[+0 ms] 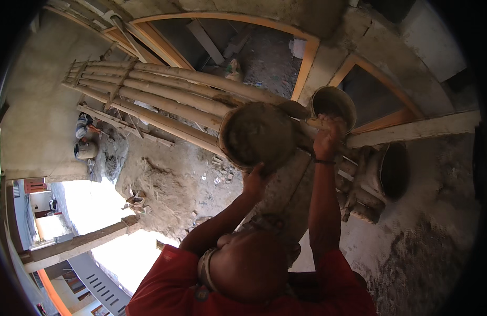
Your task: The person applies wet plaster from a bucket onto a rough interior wall using a trowel and then smooths the surface with a long wooden board.
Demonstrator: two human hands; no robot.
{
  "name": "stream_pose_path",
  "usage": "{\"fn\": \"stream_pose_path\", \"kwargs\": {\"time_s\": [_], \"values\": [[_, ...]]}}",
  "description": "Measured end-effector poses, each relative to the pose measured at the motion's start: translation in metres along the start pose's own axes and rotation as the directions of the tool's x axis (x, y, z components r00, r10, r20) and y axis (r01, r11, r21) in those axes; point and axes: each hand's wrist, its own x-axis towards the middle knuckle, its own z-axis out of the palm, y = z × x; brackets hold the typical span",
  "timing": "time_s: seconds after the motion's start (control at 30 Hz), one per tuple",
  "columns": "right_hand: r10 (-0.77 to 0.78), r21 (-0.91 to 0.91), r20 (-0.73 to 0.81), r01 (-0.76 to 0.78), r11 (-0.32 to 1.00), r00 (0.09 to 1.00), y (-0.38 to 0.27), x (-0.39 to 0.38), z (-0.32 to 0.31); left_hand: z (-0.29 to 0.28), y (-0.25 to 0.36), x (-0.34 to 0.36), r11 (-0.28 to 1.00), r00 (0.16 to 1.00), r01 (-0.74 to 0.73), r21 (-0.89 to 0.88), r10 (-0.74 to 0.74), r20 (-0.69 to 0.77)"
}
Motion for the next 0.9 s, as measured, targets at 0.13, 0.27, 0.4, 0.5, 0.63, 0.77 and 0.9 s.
{"fn": "stream_pose_path", "kwargs": {"time_s": [0.13,0.27,0.4,0.5,0.63,0.77,0.9], "values": [[0.116,0.285,0.081,-0.134,0.949,0.990,-0.032,-0.003,0.038,-0.022,0.000,-0.002,0.965,0.982,-0.185,0.186,0.175,0.070],[0.078,0.174,0.129,-0.100,0.980,0.989,-0.015,-0.001,0.039,0.006,0.009,-0.003,0.998,0.999,-0.051,-0.021,0.051,0.001],[0.152,-0.172,0.007,-0.148,0.974,0.988,-0.007,-0.036,0.049,0.009,0.022,-0.008,0.977,0.981,-0.190,0.100,0.193,-0.028],[0.005,-0.024,0.038,-0.004,1.000,0.999,-0.023,-0.039,0.051,0.004,0.046,-0.010,0.952,0.951,-0.263,0.159,0.284,-0.126],[-0.094,-0.257,0.184,0.140,0.956,0.978,-0.028,-0.037,0.061,-0.035,0.046,0.020,0.815,0.885,-0.417,0.403,0.466,-0.026],[0.197,0.038,0.051,-0.199,0.979,0.979,0.010,-0.042,0.062,-0.024,0.048,0.018,0.814,0.885,-0.443,0.376,0.465,0.035],[0.273,0.056,0.099,-0.279,0.959,0.957,0.034,-0.074,0.063,-0.027,0.049,0.027,0.786,0.878,-0.453,0.421,0.475,0.058]]}}
